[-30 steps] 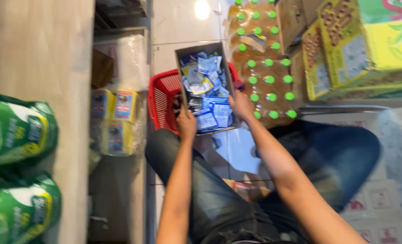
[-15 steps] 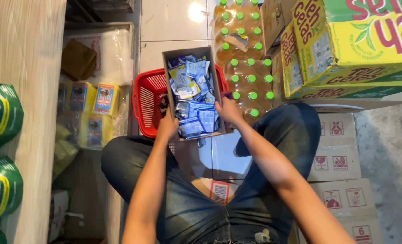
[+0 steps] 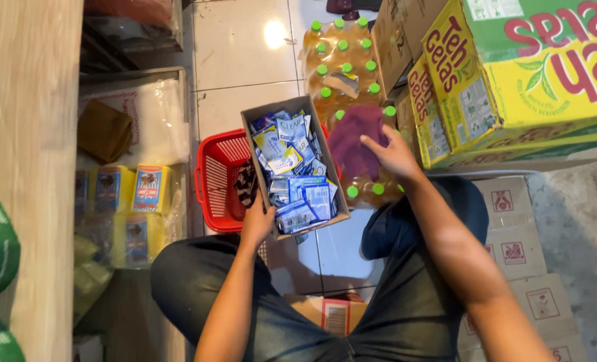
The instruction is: The person carries a box of sachets through an aisle, sits on the floor, and sorts through the sachets inside the box and a nearby basket with their hands.
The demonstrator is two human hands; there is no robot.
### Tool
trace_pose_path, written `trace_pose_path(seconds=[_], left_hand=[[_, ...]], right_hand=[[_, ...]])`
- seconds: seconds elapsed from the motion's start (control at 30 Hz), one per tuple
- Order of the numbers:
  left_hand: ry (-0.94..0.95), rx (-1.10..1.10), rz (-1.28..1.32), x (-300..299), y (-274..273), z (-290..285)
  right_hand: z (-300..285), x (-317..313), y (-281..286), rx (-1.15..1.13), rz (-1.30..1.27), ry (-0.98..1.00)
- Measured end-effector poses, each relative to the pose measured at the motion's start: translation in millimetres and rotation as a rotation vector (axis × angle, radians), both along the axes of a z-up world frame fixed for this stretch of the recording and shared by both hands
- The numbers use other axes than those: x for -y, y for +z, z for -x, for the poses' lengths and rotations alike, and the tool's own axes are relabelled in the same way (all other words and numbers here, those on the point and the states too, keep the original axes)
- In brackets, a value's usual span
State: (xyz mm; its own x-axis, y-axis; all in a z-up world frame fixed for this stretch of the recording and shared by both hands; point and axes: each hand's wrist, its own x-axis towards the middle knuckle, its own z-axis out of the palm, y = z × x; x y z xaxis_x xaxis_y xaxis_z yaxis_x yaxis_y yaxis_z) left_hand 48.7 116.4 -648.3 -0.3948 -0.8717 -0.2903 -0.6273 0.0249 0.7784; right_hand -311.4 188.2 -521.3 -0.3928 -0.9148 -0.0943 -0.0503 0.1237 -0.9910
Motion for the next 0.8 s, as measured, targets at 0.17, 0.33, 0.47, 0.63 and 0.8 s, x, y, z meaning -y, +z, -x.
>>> trace_pose_path(seconds=[0.17,0.33,0.47,0.63,0.8], left_hand=[[0.035,0.113,-0.094,4,21,6],[0.074,0.147,-0.07,13,27,13],[0.096,0.086,-0.094,17,29,14],[0.085,0.082,-0.016,16,28,15],[0.116,0.1,0.009,13,23,13]], right_hand=[[15,25,-8,0.388,0.113,-0.12],[37,46,-60,0.327,0.141,-0.51],[54,46,-112,0.125,0.111,-0.507],[40,51,-126,0.061,-0.094,-0.286],[-15,33,-106,-0.706,-0.072,0.223]])
